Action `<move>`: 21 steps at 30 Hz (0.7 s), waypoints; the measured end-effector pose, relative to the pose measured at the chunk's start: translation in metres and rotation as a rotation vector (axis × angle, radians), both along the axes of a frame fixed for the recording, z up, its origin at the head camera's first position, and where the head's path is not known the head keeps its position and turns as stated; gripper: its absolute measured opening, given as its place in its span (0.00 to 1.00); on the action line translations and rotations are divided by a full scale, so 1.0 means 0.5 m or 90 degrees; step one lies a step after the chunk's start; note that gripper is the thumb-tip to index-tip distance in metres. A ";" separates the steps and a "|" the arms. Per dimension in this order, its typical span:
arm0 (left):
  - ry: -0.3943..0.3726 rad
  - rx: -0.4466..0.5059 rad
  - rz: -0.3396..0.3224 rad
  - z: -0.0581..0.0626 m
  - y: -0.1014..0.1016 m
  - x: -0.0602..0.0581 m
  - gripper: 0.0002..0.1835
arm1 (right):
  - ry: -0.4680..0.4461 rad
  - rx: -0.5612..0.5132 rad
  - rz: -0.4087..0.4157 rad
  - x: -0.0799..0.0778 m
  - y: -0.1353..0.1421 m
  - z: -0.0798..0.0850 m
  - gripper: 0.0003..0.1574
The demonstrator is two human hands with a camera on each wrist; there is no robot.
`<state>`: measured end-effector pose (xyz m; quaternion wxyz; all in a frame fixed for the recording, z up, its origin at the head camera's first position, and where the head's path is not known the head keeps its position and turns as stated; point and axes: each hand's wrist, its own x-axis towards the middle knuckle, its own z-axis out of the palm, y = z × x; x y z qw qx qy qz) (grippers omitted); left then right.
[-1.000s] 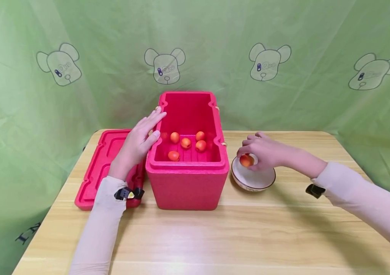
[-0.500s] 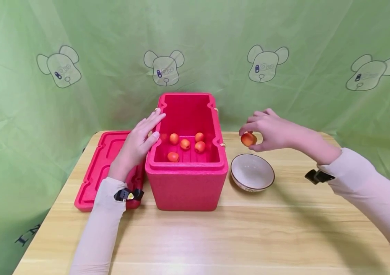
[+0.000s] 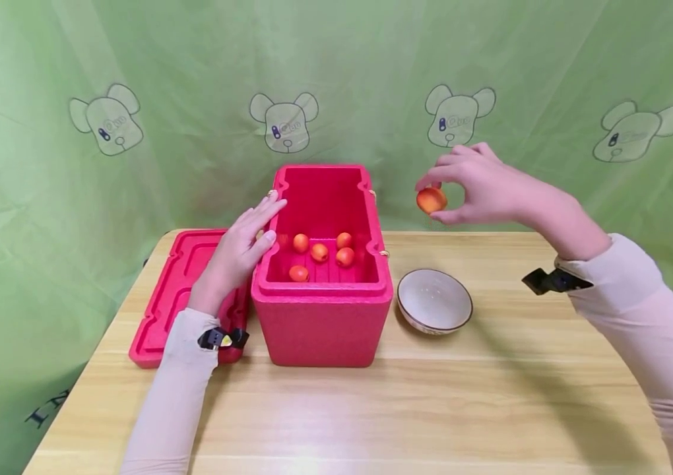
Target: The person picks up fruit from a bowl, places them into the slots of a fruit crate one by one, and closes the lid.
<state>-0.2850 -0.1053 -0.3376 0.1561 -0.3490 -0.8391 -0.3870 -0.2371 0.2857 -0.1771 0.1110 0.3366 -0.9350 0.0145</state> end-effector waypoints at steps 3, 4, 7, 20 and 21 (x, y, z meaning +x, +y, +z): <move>-0.002 0.000 0.002 -0.001 0.001 0.000 0.33 | 0.014 -0.012 0.003 -0.003 -0.010 0.022 0.24; -0.003 0.000 0.003 -0.001 0.001 0.000 0.33 | 0.019 -0.015 0.006 -0.004 -0.015 0.029 0.24; -0.005 -0.001 0.003 -0.003 0.001 -0.001 0.33 | 0.025 -0.024 0.016 -0.009 -0.032 0.048 0.23; -0.005 -0.004 0.001 -0.004 -0.001 -0.006 0.33 | 0.049 -0.012 0.072 -0.052 -0.141 0.089 0.21; -0.005 -0.003 0.000 -0.003 -0.001 -0.006 0.33 | 0.047 -0.007 0.076 -0.056 -0.152 0.089 0.21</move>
